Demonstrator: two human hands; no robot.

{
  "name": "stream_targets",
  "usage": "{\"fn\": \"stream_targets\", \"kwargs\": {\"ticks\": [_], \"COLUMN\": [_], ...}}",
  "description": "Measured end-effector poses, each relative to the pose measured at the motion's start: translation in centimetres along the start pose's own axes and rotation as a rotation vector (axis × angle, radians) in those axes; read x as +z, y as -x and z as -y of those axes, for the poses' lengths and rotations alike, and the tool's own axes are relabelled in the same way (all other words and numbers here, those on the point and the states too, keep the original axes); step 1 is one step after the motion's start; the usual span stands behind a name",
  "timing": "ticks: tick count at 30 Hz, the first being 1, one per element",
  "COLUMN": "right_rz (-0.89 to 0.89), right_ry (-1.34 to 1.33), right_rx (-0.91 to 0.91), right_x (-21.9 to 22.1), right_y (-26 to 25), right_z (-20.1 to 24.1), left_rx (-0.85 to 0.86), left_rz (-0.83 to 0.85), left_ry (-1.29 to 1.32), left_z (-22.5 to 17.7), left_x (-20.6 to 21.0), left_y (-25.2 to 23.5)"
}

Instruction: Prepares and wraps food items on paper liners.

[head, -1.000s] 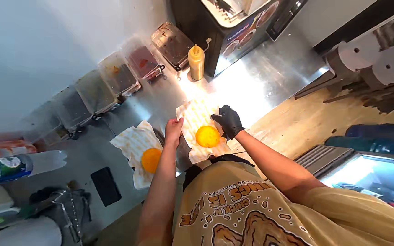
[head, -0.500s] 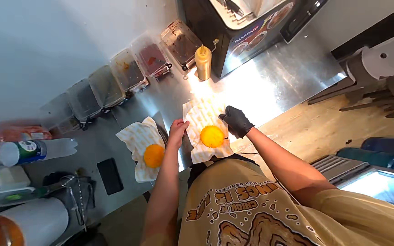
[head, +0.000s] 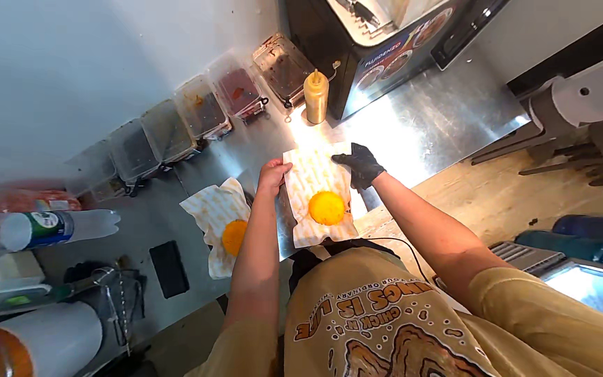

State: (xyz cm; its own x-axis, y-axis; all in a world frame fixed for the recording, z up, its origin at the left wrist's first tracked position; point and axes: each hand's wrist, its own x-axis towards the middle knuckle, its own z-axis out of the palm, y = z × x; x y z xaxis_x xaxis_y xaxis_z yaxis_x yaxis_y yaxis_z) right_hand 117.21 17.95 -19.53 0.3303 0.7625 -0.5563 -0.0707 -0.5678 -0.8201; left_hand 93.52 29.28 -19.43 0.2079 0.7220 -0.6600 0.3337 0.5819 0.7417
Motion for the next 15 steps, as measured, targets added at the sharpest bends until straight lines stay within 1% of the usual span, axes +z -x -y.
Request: {"fn": "stream_targets", "kwargs": {"ticks": [2, 4, 6, 8, 10, 13, 15], "right_rz": [-0.034, -0.043, -0.029, 0.015, 0.0, -0.026, -0.02], "right_ry": [0.041, -0.068, -0.201, -0.186, 0.01, 0.423, 0.553], "right_rx": [-0.125, -0.196, -0.188, -0.163, -0.103, -0.035, -0.012], "right_x": [0.6, 1.0, 1.1, 0.8, 0.6, 0.8, 1.0], "right_y": [0.2, 0.2, 0.1, 0.0, 0.3, 0.7, 0.8], "right_z": [-0.2, -1.0, -1.8, -2.3, -1.8, 0.1, 0.7], "left_rx": [0.14, 0.235, 0.219, 0.154, 0.124, 0.136, 0.116], "left_rz": [-0.071, -0.11, -0.062, 0.017, 0.019, -0.028, -0.055], "left_ry": [-0.059, -0.03, 0.029, 0.025, -0.098, -0.406, -0.583], "left_z": [0.6, 1.4, 1.9, 1.9, 2.0, 1.5, 0.6], "left_x": [0.3, 0.7, 0.7, 0.5, 0.6, 1.2, 1.8], "left_y": [0.0, 0.2, 0.8, 1.6, 2.0, 2.1, 2.8]}}
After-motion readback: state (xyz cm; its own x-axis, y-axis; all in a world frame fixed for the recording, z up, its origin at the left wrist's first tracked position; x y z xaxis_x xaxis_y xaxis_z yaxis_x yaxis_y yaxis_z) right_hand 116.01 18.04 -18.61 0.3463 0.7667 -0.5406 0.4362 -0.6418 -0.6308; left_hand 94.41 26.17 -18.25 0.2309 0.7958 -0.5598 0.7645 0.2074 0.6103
